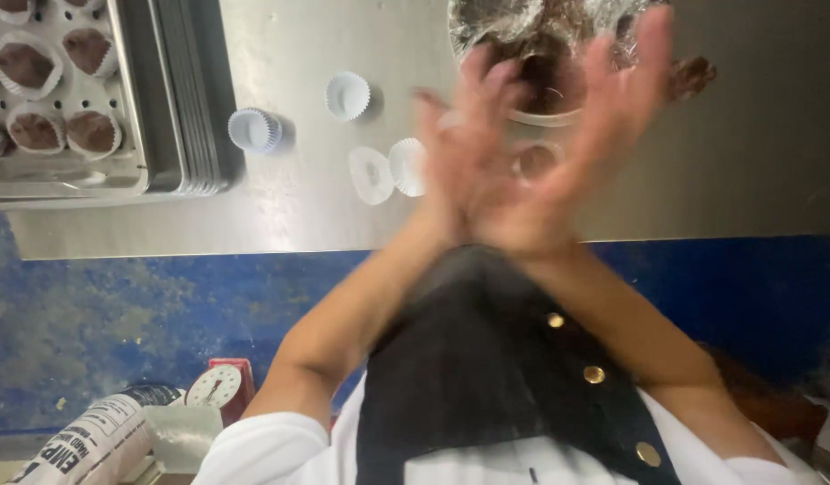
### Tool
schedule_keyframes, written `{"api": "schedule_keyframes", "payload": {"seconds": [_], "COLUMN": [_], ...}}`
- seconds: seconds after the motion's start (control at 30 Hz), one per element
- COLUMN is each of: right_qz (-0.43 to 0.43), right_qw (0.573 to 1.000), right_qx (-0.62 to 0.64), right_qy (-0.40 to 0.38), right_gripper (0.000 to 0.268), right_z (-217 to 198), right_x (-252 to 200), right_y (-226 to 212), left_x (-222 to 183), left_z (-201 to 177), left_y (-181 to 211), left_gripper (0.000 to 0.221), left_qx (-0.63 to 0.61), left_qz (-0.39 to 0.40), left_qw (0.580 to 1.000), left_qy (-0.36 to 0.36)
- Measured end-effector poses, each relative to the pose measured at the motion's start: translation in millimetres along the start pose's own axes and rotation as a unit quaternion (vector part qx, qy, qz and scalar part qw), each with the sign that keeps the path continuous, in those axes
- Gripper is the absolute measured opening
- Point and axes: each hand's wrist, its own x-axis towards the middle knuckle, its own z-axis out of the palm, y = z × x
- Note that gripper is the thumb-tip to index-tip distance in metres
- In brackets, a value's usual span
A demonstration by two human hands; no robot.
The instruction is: Scooping chocolate filling into shells or wrappers to make truffles or filled chocolates.
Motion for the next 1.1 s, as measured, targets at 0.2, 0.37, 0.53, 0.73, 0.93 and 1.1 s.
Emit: {"api": "schedule_keyframes", "payload": {"seconds": [0.2,0.37,0.53,0.73,0.93,1.1], "right_qz": [0.107,0.008,-0.014,0.137,0.306,0.24], "right_qw": [0.967,0.99,0.985,0.982,0.922,0.919], "right_qx": [0.218,-0.121,-0.154,0.102,0.228,0.258], "right_qy": [-0.078,0.076,-0.076,-0.085,-0.065,-0.177], "right_gripper": [0.061,0.069,0.075,0.075,0.017,0.018], "right_z": [47.9,49.0,24.2,-17.5,-20.7,-4.9], "right_x": [-12.8,7.7,26.1,-16.1,-3.3,34.4], "right_y": [96.1,31.2,43.6,48.2,53.2,33.7], "left_x": [0.6,25.2,27.3,28.2,35.5,20.0], "left_z": [41.6,-9.9,5.3,16.7,-32.3,-34.4], "left_y": [27.5,13.0,33.1,27.9,52.1,83.3], "left_gripper": [0.079,0.084,0.082,0.096,0.098,0.096], "left_qx": [-0.101,-0.103,0.06,-0.034,0.159,-0.023], "left_qz": [0.039,0.013,-0.009,-0.088,0.084,0.032], "left_qw": [0.991,0.99,0.99,0.995,0.98,0.998], "left_qy": [-0.076,-0.094,-0.126,-0.027,0.08,-0.055]}}
